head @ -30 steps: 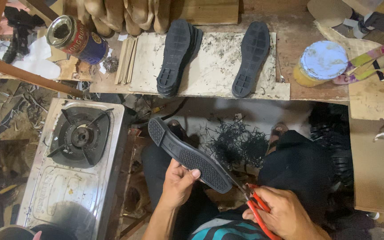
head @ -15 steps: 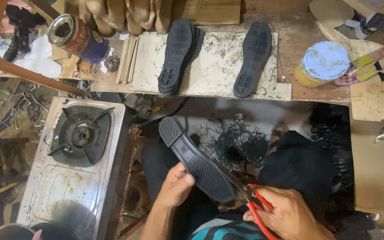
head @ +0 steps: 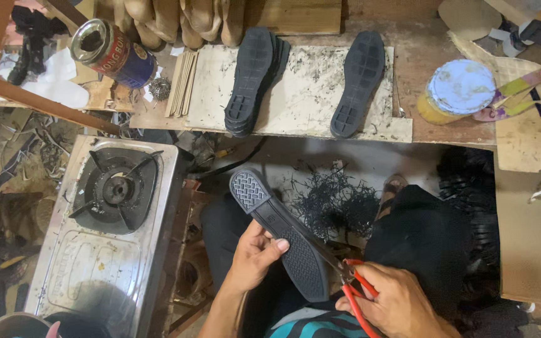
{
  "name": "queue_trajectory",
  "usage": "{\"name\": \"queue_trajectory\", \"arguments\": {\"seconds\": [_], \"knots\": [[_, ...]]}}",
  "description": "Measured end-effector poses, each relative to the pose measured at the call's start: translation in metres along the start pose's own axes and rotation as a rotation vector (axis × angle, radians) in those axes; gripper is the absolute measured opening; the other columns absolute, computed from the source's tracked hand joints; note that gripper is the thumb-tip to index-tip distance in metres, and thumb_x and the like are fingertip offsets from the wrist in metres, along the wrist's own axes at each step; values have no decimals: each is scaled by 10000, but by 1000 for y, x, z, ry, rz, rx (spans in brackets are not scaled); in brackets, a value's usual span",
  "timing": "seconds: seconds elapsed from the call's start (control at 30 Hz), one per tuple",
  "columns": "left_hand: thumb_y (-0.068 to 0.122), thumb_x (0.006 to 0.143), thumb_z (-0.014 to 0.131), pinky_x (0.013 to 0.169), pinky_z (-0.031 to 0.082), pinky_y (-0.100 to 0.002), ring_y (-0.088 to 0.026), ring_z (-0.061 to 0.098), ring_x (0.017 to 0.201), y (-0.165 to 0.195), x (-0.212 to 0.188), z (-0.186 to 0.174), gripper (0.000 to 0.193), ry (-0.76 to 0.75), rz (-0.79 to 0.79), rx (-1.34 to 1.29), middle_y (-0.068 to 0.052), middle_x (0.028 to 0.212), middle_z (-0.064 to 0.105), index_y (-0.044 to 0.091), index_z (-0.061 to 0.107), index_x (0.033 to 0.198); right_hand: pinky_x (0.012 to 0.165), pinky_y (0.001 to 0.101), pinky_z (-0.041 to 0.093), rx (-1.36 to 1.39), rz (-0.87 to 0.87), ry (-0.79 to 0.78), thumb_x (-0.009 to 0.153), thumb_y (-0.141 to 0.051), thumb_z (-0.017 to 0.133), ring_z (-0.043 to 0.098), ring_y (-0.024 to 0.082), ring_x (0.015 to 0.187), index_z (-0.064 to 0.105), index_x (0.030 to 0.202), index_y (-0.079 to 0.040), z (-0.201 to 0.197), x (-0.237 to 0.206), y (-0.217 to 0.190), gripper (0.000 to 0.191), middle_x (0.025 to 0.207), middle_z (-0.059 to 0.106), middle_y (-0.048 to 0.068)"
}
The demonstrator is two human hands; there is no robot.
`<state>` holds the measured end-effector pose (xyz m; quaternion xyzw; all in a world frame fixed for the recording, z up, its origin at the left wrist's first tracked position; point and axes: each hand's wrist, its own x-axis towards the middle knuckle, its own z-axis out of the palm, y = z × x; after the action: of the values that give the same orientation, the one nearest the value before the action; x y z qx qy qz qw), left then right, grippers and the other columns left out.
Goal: The person sits at a cluttered workbench and uses red-handled scissors to trim excess rubber from the edges of shoe soles, working one sole at a time. They rotate each sole to trim different sections, place finished soles on the bench with a stack of others, and let trimmed rubber scraps fall to the floor.
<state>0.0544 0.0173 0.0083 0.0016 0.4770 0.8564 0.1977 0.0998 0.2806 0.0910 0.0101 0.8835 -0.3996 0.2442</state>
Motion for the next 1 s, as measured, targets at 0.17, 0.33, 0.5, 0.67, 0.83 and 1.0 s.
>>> {"name": "queue_trajectory", "arguments": {"seconds": [0.17, 0.33, 0.5, 0.67, 0.83, 1.0], "knots": [[-32, 927, 696, 943, 519, -323, -155, 640, 1059, -7, -1, -4, 493, 0, 4, -25, -87, 1156, 682, -17, 540, 1395, 542, 366, 585, 53, -109, 44, 587, -321, 943, 752, 224, 585, 751, 1095, -129, 3, -3, 4, 577, 815, 759, 67], [-35, 932, 693, 955, 524, -333, -165, 644, 1081, -10, 0, -1, 488, -41, -4, -58, -93, 1189, 685, -16, 539, 1394, 555, 364, 587, 15, -52, 46, 632, -331, 962, 759, 224, 600, 721, 1099, -119, 6, -2, 5, 567, 795, 742, 71], [-30, 919, 683, 1002, 523, -351, -178, 654, 1128, -2, 2, 4, 484, -67, -8, -54, -93, 1221, 692, -3, 533, 1378, 531, 357, 604, 94, -196, 122, 584, -259, 950, 775, 223, 605, 712, 1104, -75, 10, -3, 12, 601, 795, 756, 78], [28, 876, 648, 1074, 480, -318, -152, 628, 1211, 5, 4, 2, 535, -65, 33, -62, -63, 1304, 661, 25, 528, 1398, 536, 333, 610, 135, -134, 52, 635, -273, 950, 779, 191, 618, 737, 1030, -80, 15, -2, 23, 489, 751, 764, 53], [43, 965, 651, 990, 539, -379, -221, 668, 1111, 5, 7, -3, 396, 81, 44, -137, -135, 1223, 686, -45, 565, 1342, 577, 343, 594, 143, 74, -64, 663, -286, 959, 767, 205, 604, 753, 1031, -95, 16, -4, 17, 463, 763, 759, 64], [0, 940, 659, 977, 526, -367, -214, 663, 1097, -6, 7, 4, 447, 81, 74, -115, -137, 1219, 687, -16, 535, 1369, 577, 351, 601, 88, 2, 19, 648, -265, 923, 777, 182, 633, 733, 1013, -88, 19, -3, 7, 448, 763, 759, 73]]}}
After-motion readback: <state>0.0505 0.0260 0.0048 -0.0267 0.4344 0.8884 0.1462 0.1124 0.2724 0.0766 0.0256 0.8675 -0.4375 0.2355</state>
